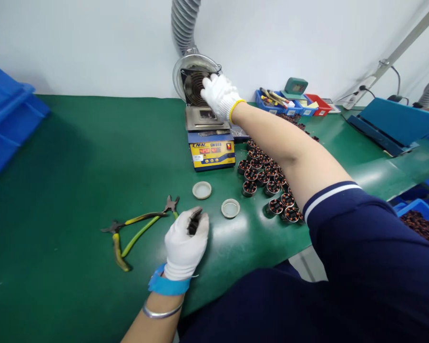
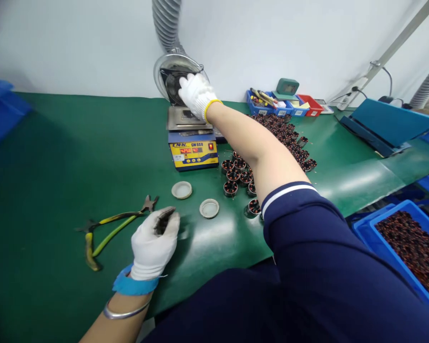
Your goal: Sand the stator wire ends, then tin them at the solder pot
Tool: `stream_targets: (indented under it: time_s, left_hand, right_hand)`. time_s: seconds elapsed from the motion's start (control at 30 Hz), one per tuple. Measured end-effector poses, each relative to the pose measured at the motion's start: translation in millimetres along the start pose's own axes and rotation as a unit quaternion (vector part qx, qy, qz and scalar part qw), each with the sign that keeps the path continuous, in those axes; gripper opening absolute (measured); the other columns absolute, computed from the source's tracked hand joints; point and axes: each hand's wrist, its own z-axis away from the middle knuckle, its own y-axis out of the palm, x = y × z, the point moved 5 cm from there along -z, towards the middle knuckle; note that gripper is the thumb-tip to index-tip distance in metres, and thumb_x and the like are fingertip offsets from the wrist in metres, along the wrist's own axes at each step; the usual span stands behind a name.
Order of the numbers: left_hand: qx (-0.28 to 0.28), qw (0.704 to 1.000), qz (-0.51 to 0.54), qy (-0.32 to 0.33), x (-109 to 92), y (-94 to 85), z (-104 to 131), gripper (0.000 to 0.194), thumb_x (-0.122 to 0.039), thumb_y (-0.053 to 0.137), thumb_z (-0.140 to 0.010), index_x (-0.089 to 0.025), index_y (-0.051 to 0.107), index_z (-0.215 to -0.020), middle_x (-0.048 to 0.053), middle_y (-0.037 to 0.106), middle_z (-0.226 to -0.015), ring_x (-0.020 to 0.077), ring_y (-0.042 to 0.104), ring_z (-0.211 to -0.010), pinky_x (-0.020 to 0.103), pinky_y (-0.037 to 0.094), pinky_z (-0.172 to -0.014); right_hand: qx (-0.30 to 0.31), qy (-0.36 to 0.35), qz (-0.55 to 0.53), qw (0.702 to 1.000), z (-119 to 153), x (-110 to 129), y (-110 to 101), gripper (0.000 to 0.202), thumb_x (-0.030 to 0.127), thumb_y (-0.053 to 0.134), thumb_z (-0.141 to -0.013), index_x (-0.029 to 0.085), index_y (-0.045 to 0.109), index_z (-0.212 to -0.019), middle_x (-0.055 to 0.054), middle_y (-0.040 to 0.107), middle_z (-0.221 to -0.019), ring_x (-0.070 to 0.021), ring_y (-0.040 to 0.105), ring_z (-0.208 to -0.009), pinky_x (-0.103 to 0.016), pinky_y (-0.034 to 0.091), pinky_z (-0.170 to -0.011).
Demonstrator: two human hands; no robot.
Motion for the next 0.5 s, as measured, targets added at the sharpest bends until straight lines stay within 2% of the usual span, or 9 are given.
stream_targets:
  time_s: [0.07, 0.1, 0.17, 0.2, 0.27, 0.33, 0.43, 0.5]
  left_hand:
    - [0.007, 1.0, 0.001, 0.012, -4.0, -0.1, 2.0, 0.026, -0.047, 0.073, -0.091, -0.023, 0.082, -0.097, 0.007, 0.083, -0.085, 0.023, 0.077, -0.071, 0.035, 0.065, -0.071]
    - [0.011, 1.0, 0.002, 0.017, -5.3, 0.1, 2.7, 0.025, -0.046, 0.073, -0.091, -0.023, 0.081, -0.096, 0.007, 0.083, -0.086, 0.0233, 0.078, -0.072, 0.035, 0.065, -0.072]
    - [0.018, 1.0, 0.002, 0.024, -6.7, 0.7, 3.2, 0.023, -0.045, 0.073, -0.091, -0.024, 0.081, -0.096, 0.007, 0.083, -0.086, 0.0236, 0.079, -0.073, 0.035, 0.065, -0.073]
    - [0.02, 0.999, 0.002, 0.026, -6.9, 0.8, 3.1, 0.023, -0.045, 0.074, -0.091, -0.024, 0.08, -0.096, 0.007, 0.083, -0.086, 0.0236, 0.079, -0.073, 0.035, 0.065, -0.072]
    - [0.022, 0.999, 0.002, 0.025, -6.3, 0.8, 2.3, 0.021, -0.044, 0.073, -0.091, -0.024, 0.08, -0.096, 0.007, 0.082, -0.085, 0.0234, 0.078, -0.071, 0.035, 0.065, -0.071]
    - [0.021, 1.0, 0.002, 0.017, -4.7, 0.3, 0.9, 0.022, -0.044, 0.073, -0.091, -0.024, 0.079, -0.096, 0.007, 0.082, -0.084, 0.0233, 0.077, -0.071, 0.035, 0.065, -0.071]
    - [0.018, 1.0, 0.004, -0.002, -1.7, -0.8, -1.4, 0.023, -0.045, 0.074, -0.09, -0.024, 0.08, -0.096, 0.007, 0.082, -0.084, 0.0236, 0.077, -0.071, 0.036, 0.064, -0.072]
    - [0.014, 1.0, 0.011, -0.017, -0.1, -1.8, -2.6, 0.024, -0.046, 0.074, -0.088, -0.024, 0.08, -0.095, 0.007, 0.082, -0.084, 0.0237, 0.076, -0.07, 0.037, 0.064, -0.073]
  right_hand:
    - [-0.013, 0.026, 0.028, 0.999, -5.7, -8.1, -10.2, 0.037, 0.007, 0.059, -0.104, 0.004, 0.055, -0.068, -0.014, 0.08, -0.137, -0.0294, 0.067, -0.147, -0.021, 0.055, -0.104]
    - [-0.017, 0.04, 0.039, 0.998, -8.4, -11.8, -14.9, 0.03, 0.009, 0.064, -0.106, 0.002, 0.063, -0.077, -0.013, 0.08, -0.137, -0.0286, 0.071, -0.143, -0.027, 0.057, -0.11]
    - [-0.017, 0.065, 0.044, 0.997, -12.4, -17.2, -19.5, 0.037, 0.015, 0.047, -0.117, -0.004, 0.072, -0.097, -0.009, 0.077, -0.135, -0.0266, 0.075, -0.137, -0.036, 0.054, -0.118]
    - [-0.016, 0.076, 0.042, 0.996, -13.6, -18.5, -18.8, 0.037, 0.017, 0.046, -0.118, -0.004, 0.072, -0.104, -0.01, 0.077, -0.134, -0.0265, 0.076, -0.136, -0.038, 0.056, -0.116]
    - [-0.01, 0.089, 0.034, 0.995, -14.4, -18.0, -11.7, 0.034, 0.026, 0.054, -0.114, -0.002, 0.068, -0.101, -0.012, 0.078, -0.132, -0.0282, 0.077, -0.134, -0.034, 0.059, -0.109]
    - [-0.005, 0.091, 0.027, 0.996, -14.2, -14.6, -1.0, 0.032, 0.034, 0.066, -0.102, 0.003, 0.063, -0.091, -0.015, 0.079, -0.13, -0.0303, 0.077, -0.134, -0.03, 0.059, -0.104]
    - [-0.008, 0.085, 0.021, 0.996, -14.5, -10.5, 8.2, 0.038, 0.034, 0.052, -0.102, 0.003, 0.06, -0.082, -0.015, 0.078, -0.122, -0.0309, 0.077, -0.132, -0.031, 0.056, -0.102]
    - [-0.025, 0.069, 0.016, 0.997, -15.0, -10.5, 3.2, 0.037, 0.032, 0.058, -0.101, 0.002, 0.062, -0.08, -0.016, 0.079, -0.113, -0.0288, 0.08, -0.125, -0.033, 0.059, -0.098]
